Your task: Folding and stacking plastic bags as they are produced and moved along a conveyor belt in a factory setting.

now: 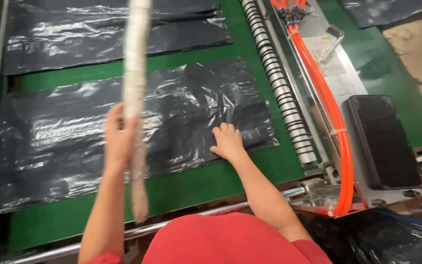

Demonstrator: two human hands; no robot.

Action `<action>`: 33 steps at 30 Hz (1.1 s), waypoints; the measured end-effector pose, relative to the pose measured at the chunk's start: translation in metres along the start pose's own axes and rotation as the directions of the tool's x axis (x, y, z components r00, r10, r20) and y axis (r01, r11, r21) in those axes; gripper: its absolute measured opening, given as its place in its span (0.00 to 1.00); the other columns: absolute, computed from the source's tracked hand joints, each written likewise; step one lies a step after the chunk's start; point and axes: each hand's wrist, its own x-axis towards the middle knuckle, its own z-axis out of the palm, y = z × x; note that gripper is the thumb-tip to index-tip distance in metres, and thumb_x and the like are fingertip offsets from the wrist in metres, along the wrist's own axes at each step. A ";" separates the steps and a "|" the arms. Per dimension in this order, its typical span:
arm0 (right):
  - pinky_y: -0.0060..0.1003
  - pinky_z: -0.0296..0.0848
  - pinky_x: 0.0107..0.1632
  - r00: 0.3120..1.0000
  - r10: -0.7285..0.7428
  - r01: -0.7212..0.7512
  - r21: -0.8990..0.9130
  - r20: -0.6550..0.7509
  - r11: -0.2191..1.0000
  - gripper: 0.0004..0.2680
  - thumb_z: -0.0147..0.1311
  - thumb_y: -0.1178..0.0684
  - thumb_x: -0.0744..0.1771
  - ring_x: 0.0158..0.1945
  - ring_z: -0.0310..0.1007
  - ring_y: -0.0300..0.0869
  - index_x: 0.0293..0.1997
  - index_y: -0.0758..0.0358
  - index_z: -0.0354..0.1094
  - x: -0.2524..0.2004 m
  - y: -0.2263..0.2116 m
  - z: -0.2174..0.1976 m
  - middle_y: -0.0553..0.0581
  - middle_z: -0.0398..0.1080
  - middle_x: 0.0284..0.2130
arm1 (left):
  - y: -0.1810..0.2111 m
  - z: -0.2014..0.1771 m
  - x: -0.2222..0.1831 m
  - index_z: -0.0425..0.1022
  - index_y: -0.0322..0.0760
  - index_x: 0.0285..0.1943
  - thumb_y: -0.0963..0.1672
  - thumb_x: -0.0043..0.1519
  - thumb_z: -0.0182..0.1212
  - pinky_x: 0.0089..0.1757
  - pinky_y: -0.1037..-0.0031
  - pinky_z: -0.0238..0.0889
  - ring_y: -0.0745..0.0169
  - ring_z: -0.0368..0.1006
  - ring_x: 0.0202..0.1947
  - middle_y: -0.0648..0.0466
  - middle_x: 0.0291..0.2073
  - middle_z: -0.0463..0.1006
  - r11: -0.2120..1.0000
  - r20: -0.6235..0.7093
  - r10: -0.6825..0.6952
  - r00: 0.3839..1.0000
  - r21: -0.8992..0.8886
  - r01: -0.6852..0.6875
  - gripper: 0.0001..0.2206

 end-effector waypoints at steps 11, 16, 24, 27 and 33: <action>0.48 0.68 0.45 0.978 -0.017 0.028 0.050 -0.209 0.998 0.15 0.54 0.39 0.65 0.45 0.69 0.51 0.48 0.57 0.71 -0.008 -0.016 -0.025 0.55 0.70 0.42 | -0.042 -0.194 -0.039 0.70 0.27 0.65 0.37 0.67 0.63 0.42 0.57 0.62 0.44 0.67 0.41 0.36 0.49 0.67 0.818 -0.453 0.304 0.838 0.575 0.013 0.17; 0.42 0.68 0.45 0.607 -0.118 0.399 0.173 -0.786 0.901 0.05 0.58 0.54 0.65 0.39 0.68 0.46 0.39 0.60 0.70 -0.027 -0.024 -0.063 0.52 0.70 0.34 | -0.053 -0.201 -0.029 0.72 0.28 0.64 0.41 0.67 0.65 0.38 0.48 0.62 0.36 0.69 0.39 0.37 0.44 0.67 0.742 -0.477 0.290 0.830 0.659 0.120 0.18; 0.38 0.63 0.38 0.333 -0.146 0.533 0.059 -0.931 0.844 0.09 0.50 0.47 0.69 0.31 0.64 0.45 0.34 0.58 0.69 -0.036 -0.025 -0.081 0.50 0.67 0.27 | -0.054 -0.042 0.026 0.72 0.38 0.58 0.48 0.62 0.63 0.42 0.43 0.64 0.26 0.71 0.42 0.35 0.42 0.70 0.829 -0.313 0.036 0.949 0.540 0.147 0.18; 0.35 0.63 0.35 0.283 -0.123 0.538 0.051 -0.951 0.842 0.08 0.53 0.46 0.69 0.27 0.62 0.42 0.32 0.54 0.70 -0.037 -0.022 -0.081 0.46 0.63 0.23 | -0.027 0.055 0.025 0.75 0.33 0.57 0.46 0.60 0.64 0.42 0.40 0.66 0.22 0.74 0.40 0.31 0.38 0.74 0.879 -0.165 0.073 0.984 0.477 0.015 0.18; 0.35 0.60 0.32 0.234 -0.142 0.488 -0.011 -0.962 0.873 0.07 0.54 0.51 0.68 0.24 0.57 0.41 0.28 0.55 0.67 -0.033 -0.012 -0.079 0.45 0.57 0.20 | 0.008 0.192 -0.011 0.63 0.39 0.68 0.43 0.62 0.55 0.42 0.48 0.72 0.38 0.74 0.45 0.42 0.45 0.72 0.843 0.282 -0.129 0.951 0.537 -0.045 0.23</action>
